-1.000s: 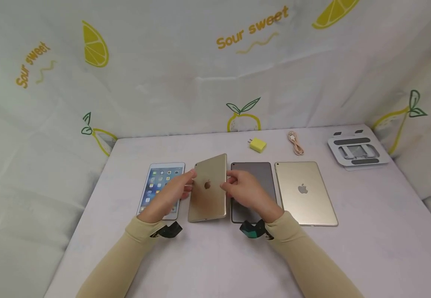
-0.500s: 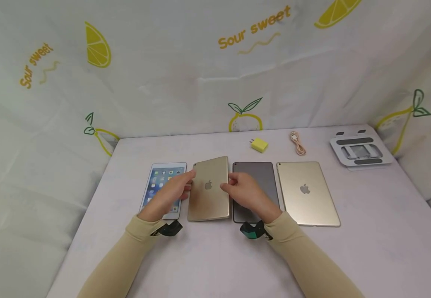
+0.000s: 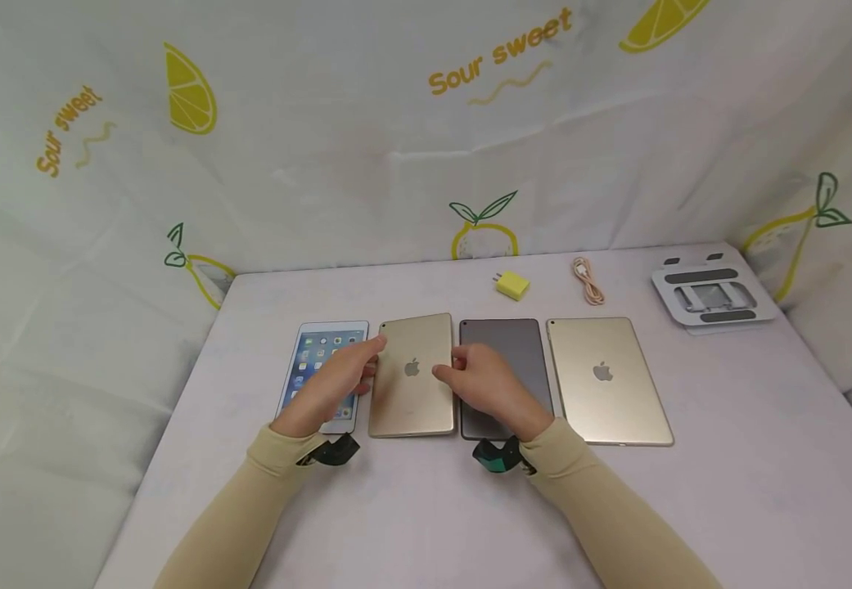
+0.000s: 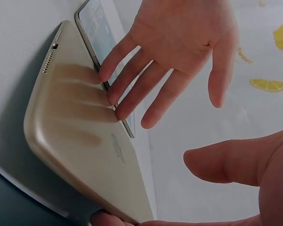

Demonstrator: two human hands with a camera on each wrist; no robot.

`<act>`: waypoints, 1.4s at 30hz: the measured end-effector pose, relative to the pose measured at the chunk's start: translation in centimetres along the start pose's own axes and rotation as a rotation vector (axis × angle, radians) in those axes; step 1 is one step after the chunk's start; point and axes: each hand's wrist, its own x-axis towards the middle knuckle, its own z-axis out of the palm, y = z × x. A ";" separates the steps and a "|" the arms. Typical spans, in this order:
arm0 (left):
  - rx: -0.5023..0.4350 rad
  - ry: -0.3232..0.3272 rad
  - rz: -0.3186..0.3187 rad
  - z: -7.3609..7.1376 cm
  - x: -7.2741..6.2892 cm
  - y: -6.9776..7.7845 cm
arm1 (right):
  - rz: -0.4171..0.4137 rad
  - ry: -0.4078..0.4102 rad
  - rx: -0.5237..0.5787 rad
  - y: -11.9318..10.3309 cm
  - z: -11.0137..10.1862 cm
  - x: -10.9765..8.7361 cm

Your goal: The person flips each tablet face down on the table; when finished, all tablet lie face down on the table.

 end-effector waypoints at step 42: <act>0.060 0.149 0.107 -3.0 -1.8 -2.0 | -0.053 -0.076 -0.044 -4.6 2.2 -0.4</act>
